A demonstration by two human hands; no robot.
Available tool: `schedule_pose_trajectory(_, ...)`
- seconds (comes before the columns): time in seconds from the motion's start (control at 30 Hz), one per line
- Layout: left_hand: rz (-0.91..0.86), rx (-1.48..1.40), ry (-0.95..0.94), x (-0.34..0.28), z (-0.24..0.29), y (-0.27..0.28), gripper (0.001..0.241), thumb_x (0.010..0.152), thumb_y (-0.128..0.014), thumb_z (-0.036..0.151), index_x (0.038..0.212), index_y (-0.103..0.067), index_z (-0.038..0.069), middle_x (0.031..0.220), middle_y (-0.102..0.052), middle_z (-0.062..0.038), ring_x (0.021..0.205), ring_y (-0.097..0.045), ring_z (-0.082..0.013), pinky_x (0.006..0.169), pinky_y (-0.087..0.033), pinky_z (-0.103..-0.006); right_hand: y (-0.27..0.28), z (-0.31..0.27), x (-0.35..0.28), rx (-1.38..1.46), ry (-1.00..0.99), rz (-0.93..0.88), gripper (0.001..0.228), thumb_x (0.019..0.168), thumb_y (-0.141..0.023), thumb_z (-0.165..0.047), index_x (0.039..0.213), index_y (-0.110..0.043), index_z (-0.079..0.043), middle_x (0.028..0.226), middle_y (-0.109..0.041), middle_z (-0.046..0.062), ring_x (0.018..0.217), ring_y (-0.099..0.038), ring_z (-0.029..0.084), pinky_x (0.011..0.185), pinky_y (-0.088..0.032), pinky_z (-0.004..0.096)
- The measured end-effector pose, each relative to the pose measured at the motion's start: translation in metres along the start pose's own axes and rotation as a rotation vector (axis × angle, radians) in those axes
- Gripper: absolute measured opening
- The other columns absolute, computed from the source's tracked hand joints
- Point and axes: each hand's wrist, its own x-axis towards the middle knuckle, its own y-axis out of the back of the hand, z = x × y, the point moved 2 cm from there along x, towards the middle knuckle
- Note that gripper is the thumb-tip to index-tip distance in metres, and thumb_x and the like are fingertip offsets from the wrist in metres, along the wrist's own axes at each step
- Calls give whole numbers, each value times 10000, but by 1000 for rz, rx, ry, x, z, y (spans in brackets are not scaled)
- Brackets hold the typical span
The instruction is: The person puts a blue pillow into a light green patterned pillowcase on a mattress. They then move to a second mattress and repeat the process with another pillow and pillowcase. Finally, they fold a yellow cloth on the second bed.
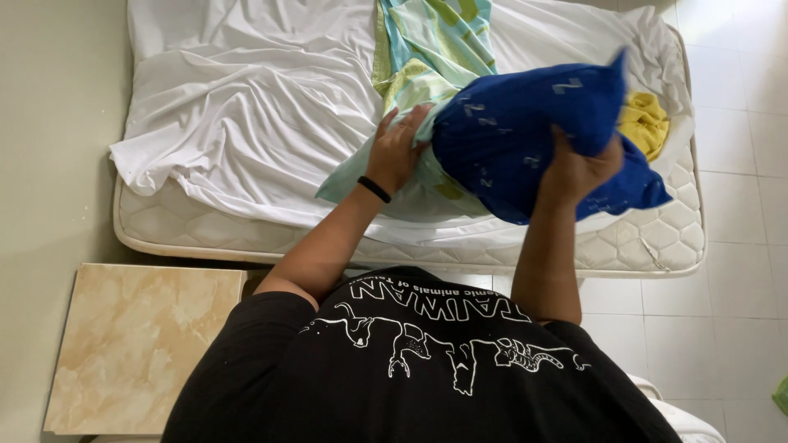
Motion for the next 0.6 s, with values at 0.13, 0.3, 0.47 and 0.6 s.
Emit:
schedule_pose_trajectory(0.13, -143, 142, 123, -20, -39, 25, 538, 1038, -595, 172, 1527, -374, 129, 1549, -544, -39, 1377, -599, -203, 1270, -214, -480, 66, 40, 44, -235, 11, 258, 352, 831, -924, 39, 811, -608, -116, 766, -642, 6, 578, -545, 133, 653, -550, 255)
schedule_pose_trajectory(0.3, -115, 155, 414, -32, -103, 59, 454, 1025, -628, 157, 1467, -531, 191, 1508, -550, -68, 1404, -451, -454, 1204, -351, -564, 103, 45, 90, 42, 258, 244, 127, 995, -802, -112, 906, -720, -74, 780, -770, 93, 563, -635, 190, 633, -603, 322)
schedule_pose_trajectory(0.47, -61, 55, 296, 10, -81, 110, 222, 1053, -588, 209, 1223, -594, 65, 824, -716, -135, 682, -665, -330, 626, -485, -440, 54, 72, 71, 80, -303, 99, 107, 987, -802, -97, 1045, -725, -50, 871, -740, 40, 667, -633, 118, 648, -535, 224)
schedule_pose_trajectory(0.6, -91, 115, 209, 19, -50, 93, 322, 1055, -602, 296, 1226, -591, 24, 816, -737, -154, 617, -679, -323, 592, -512, -437, 29, 131, 7, -109, -356, -102, 318, 937, -811, -227, 1149, -739, -2, 1007, -779, 54, 813, -687, 134, 755, -547, 222)
